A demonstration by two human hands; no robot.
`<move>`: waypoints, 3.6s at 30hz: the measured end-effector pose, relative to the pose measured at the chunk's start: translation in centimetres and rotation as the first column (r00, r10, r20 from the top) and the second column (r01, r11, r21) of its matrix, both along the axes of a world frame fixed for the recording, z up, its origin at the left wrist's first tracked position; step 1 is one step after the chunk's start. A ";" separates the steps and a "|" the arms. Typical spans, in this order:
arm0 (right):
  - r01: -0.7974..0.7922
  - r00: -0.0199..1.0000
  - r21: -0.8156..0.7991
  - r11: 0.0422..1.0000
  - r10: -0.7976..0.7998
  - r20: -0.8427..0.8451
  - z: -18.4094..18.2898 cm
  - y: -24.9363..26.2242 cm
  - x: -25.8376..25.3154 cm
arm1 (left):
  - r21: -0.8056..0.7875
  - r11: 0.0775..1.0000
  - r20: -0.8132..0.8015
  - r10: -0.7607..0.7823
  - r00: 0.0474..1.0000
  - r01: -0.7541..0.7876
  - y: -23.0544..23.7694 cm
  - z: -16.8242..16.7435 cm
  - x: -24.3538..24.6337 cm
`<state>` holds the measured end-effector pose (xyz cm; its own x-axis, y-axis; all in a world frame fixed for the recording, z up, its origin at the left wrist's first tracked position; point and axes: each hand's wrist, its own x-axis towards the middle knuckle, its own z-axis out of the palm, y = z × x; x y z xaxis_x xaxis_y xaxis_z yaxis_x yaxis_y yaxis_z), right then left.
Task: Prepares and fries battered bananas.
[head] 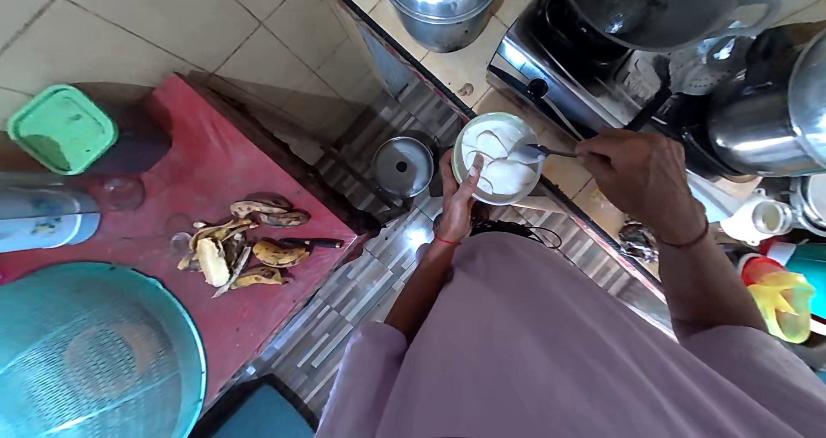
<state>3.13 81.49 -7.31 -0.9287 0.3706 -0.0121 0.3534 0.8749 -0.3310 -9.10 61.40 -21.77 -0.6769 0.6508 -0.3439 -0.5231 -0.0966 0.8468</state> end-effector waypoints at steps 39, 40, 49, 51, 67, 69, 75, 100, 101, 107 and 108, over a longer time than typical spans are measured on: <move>-0.288 0.958 -0.159 0.944 0.284 -0.047 -5.1 4.1 -1.4 | -0.055 0.998 0.090 -0.028 0.996 0.033 0.9 0.7 -0.6; -0.288 0.957 -0.176 0.941 0.290 -0.015 -5.1 4.3 -1.5 | -0.028 0.999 0.101 -0.016 0.995 0.019 1.1 0.1 -0.7; 0.084 0.947 -0.690 0.719 0.158 0.279 -5.8 6.9 -3.2 | -0.082 0.989 0.086 -0.118 0.989 0.125 -0.1 1.1 -0.4; 0.118 0.955 -0.724 0.680 0.123 0.271 -6.4 7.3 -2.9 | -0.077 0.990 0.077 -0.114 0.991 0.119 -0.1 0.8 -0.4; 0.180 0.982 -0.702 0.689 -0.164 0.091 -6.0 7.3 -0.1 | -0.041 0.992 0.130 -0.110 0.985 0.117 1.8 0.8 -0.8; 0.209 0.975 -0.716 0.666 -0.198 0.100 -5.6 7.7 0.3 | -0.018 0.993 0.156 -0.111 0.981 0.116 2.6 1.2 -0.9; 0.294 0.927 -0.770 0.567 -0.367 0.084 -1.9 10.8 0.8 | 0.033 0.981 0.128 -0.196 0.972 0.193 6.8 3.5 -1.7; 0.613 0.737 0.080 0.786 -0.605 0.301 -5.2 29.8 -13.9 | -0.053 0.999 0.227 0.020 0.974 -0.009 8.2 4.0 -1.9; 0.604 0.740 0.093 0.792 -0.600 0.305 -5.1 29.0 -14.5 | -0.054 0.998 0.226 0.021 0.974 -0.009 8.0 4.0 -1.9; 0.501 0.785 0.199 0.842 -0.539 0.304 -4.9 26.6 -16.1 | -0.030 0.999 0.236 0.036 0.971 -0.030 7.3 3.8 -2.1; 0.498 0.784 0.208 0.842 -0.540 0.307 -4.7 26.4 -16.1 | -0.027 0.999 0.236 0.035 0.971 -0.029 7.3 3.8 -2.1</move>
